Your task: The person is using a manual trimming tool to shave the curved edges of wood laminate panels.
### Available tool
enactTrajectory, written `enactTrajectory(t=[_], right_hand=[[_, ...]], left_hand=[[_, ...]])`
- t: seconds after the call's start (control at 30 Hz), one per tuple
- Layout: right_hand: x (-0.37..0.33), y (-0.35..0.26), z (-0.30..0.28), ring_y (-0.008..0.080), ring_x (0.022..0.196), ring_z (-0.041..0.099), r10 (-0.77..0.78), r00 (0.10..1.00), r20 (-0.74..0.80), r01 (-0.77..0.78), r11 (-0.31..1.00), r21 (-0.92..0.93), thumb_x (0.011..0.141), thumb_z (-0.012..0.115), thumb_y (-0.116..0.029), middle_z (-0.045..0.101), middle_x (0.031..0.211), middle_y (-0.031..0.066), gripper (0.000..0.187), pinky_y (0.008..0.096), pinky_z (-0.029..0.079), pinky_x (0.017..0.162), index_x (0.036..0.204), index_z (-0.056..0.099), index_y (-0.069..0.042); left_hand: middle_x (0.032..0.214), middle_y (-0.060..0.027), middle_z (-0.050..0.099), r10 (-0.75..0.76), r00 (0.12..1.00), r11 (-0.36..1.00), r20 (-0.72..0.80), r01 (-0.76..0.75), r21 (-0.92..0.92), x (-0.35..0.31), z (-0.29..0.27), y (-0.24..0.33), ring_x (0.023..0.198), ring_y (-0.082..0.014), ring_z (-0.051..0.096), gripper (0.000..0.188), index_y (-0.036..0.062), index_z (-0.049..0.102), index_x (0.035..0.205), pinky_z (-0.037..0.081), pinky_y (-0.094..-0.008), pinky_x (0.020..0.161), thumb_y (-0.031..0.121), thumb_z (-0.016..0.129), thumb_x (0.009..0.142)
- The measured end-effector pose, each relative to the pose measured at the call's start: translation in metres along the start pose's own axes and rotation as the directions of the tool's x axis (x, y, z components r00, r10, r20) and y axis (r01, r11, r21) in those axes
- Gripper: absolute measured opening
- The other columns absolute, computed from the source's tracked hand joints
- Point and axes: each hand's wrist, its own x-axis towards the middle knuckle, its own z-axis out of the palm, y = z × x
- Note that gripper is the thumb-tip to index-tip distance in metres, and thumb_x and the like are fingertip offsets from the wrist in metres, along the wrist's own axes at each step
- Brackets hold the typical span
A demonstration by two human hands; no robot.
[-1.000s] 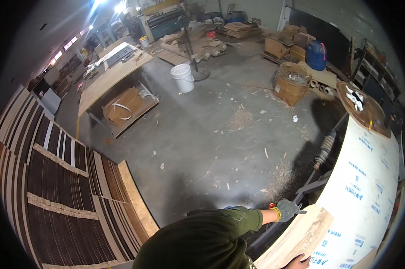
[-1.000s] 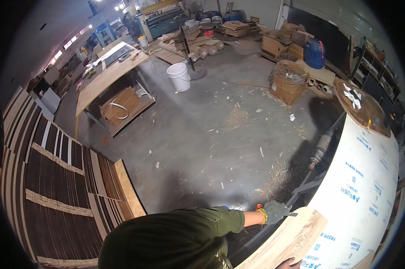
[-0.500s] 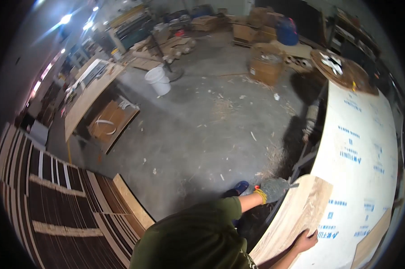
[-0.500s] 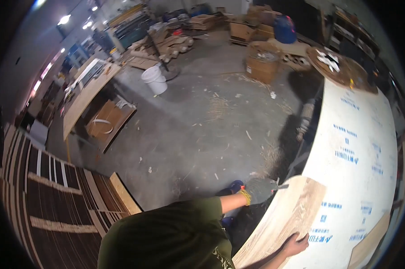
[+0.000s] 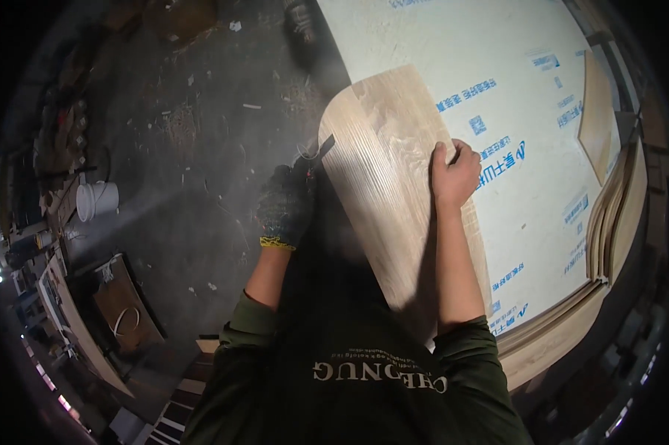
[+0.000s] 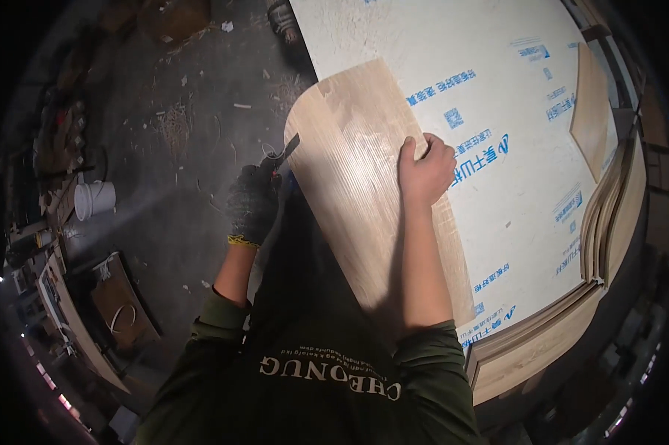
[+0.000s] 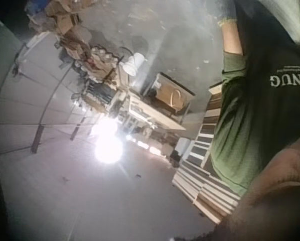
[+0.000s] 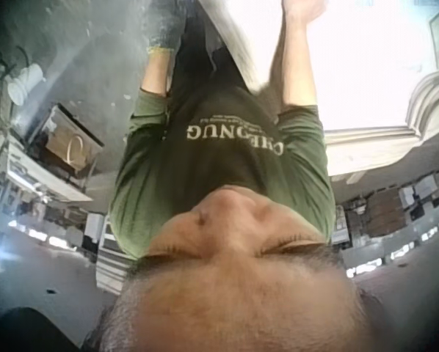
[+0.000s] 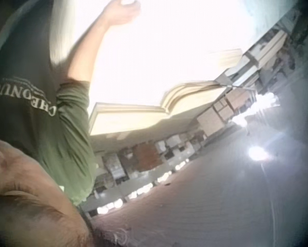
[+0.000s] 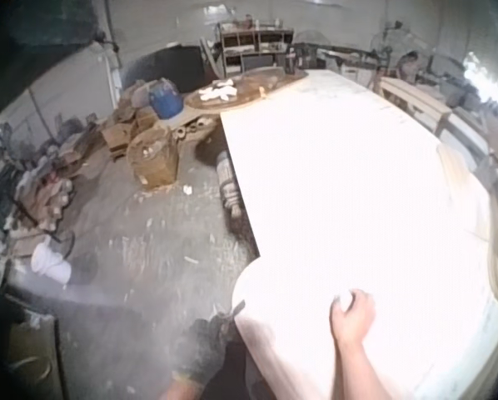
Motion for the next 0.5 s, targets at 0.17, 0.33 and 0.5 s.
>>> enactTrajectory(t=[0.17,0.33,0.5], right_hand=[[-0.003,0.005,0.000,0.0302,0.085,0.056,-0.026,1.000,-0.006,0.026,0.998,0.055,0.078,0.069,-0.035,0.059,0.089,0.0123,0.035,0.0416,0.045,0.078,0.102,0.067,-0.009],[-0.005,0.003,-0.001,0.0291,0.085,0.056,-0.005,1.000,0.027,0.003,0.997,0.075,0.079,0.070,-0.035,0.059,0.088,0.0119,0.035,0.0411,0.045,0.078,0.102,0.068,-0.009],[-0.003,0.003,-0.001,0.0288,0.085,0.056,0.003,1.000,0.026,-0.005,0.997,0.072,0.078,0.070,-0.035,0.059,0.089,0.0116,0.035,0.0410,0.045,0.078,0.102,0.068,-0.010]], left_hand=[[0.091,-0.0155,0.059,-0.036,0.999,0.999,0.010,0.036,0.015,-0.002,-0.002,0.004,0.081,-0.0353,0.060,0.034,0.0135,0.057,0.121,0.048,-0.0471,0.068,0.018,0.059,0.087],[0.092,-0.0156,0.060,-0.028,1.000,0.998,0.005,0.028,0.059,0.000,-0.002,0.001,0.082,-0.0355,0.060,0.034,0.0138,0.057,0.121,0.048,-0.0468,0.069,0.019,0.058,0.088],[0.087,-0.0157,0.061,0.010,1.000,0.992,0.006,-0.011,0.123,0.012,-0.004,0.002,0.077,-0.0331,0.063,0.031,0.0110,0.058,0.118,0.050,-0.0466,0.069,0.028,0.053,0.093]])
